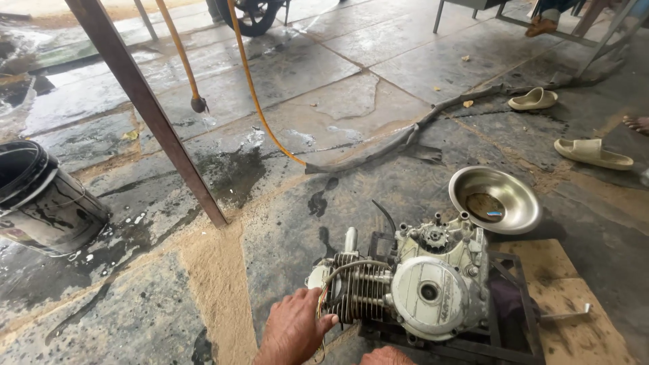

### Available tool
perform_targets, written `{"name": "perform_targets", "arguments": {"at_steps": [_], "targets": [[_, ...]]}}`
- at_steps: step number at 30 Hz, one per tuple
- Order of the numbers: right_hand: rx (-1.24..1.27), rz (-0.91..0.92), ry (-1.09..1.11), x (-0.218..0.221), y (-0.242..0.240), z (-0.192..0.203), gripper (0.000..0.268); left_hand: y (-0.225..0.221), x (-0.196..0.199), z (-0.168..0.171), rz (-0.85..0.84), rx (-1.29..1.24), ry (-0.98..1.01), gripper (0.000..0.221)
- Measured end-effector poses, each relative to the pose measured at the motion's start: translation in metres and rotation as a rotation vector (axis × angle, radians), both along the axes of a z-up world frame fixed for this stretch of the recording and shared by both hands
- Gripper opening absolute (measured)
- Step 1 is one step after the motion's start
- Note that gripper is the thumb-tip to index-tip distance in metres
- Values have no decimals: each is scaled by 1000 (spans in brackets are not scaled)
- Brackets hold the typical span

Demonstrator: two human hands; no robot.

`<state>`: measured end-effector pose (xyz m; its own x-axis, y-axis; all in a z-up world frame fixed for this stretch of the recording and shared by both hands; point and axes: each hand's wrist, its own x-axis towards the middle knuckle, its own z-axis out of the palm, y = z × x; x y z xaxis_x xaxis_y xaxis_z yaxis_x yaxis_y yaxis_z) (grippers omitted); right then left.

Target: Repairing and rewiring a motorcycle engine component in a workshop environment.

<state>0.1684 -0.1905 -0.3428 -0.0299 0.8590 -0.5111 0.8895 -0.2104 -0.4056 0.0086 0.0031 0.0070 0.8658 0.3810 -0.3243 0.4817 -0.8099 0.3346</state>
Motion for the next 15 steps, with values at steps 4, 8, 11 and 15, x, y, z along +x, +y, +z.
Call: {"name": "perform_targets", "arguments": {"at_steps": [4,8,11,15], "targets": [[124,77,-75,-61,-9,230,20,1,1,-12,-40,55,-18,64],[94,-58,-78,-81,-17,275,30,-5,0,-3,-24,93,-26,66],[37,-110,-65,-82,-24,294,32,-9,2,-10,-57,108,-92,64],[18,-121,-94,-77,-38,311,35,-17,11,-8,-96,132,-155,65]]}}
